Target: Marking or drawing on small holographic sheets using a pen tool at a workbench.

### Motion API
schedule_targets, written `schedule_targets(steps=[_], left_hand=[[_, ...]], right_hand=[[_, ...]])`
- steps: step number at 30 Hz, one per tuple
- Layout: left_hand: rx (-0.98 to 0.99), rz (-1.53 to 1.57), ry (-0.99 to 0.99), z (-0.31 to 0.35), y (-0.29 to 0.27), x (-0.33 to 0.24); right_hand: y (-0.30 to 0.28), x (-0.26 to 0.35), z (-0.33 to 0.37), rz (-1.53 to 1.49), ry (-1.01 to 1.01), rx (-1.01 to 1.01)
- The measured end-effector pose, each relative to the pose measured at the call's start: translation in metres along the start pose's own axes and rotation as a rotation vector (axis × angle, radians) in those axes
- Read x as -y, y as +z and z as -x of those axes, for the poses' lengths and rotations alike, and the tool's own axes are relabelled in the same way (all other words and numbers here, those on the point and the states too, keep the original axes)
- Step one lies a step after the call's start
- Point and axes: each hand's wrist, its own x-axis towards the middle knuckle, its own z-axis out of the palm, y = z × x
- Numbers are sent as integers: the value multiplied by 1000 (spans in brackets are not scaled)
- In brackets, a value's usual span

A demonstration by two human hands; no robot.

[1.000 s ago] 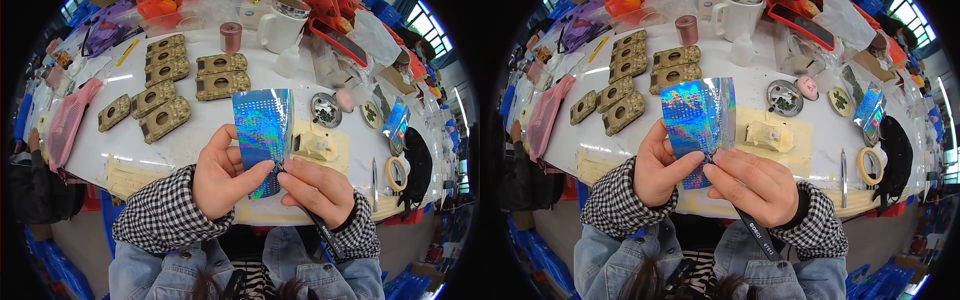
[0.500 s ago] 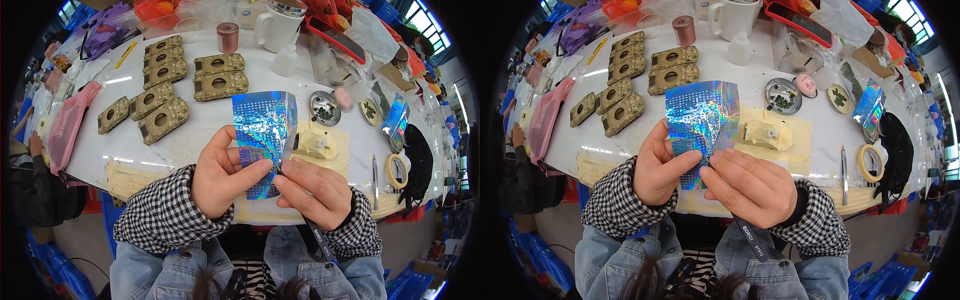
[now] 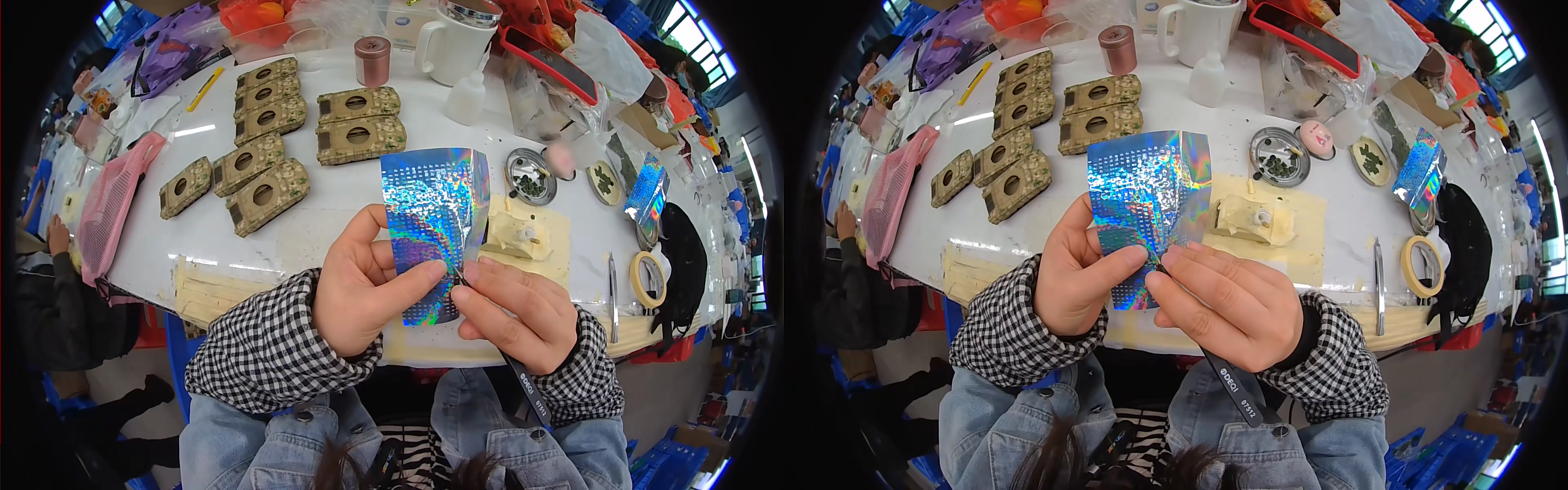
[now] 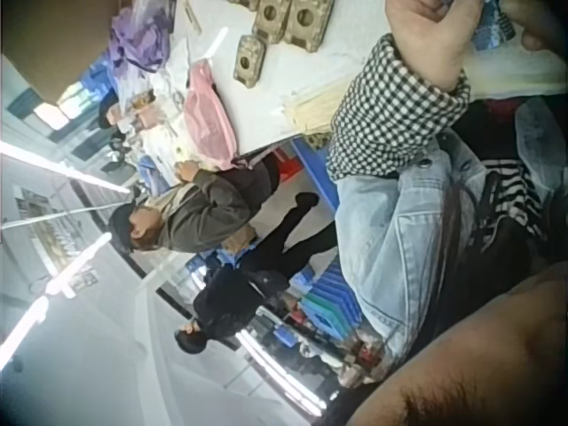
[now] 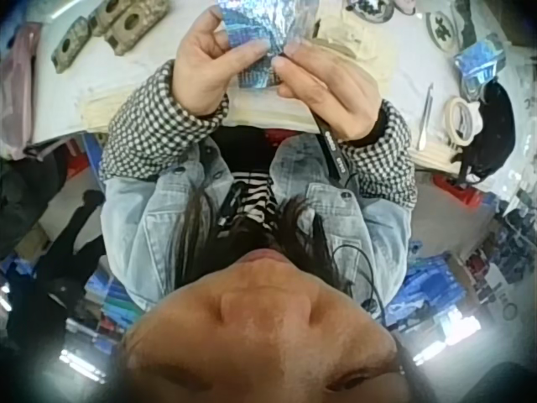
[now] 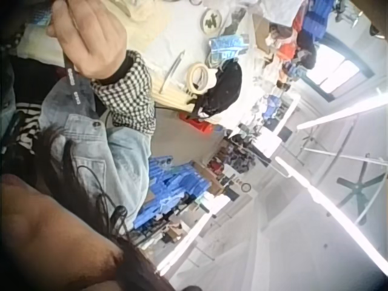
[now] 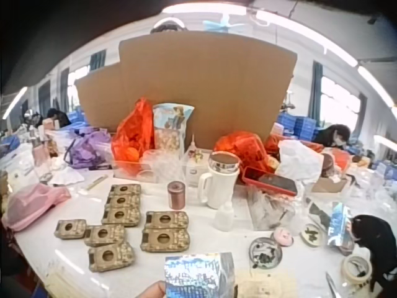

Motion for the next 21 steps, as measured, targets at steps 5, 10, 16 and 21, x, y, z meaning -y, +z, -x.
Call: schedule_targets(steps=[5,10,16,21], left_hand=[[-28,-16,13,-1,0,2],[-56,17,52,-2,-3,2],[-111,-14,103,-1,3,4],[-125,0,124,-6,2,5]], right_hand=[[-11,1,1,-18,32,-7],[-43,8,37,60,176,79],[-44,8,87,178,302,217],[-37,7,91,225,306,249]])
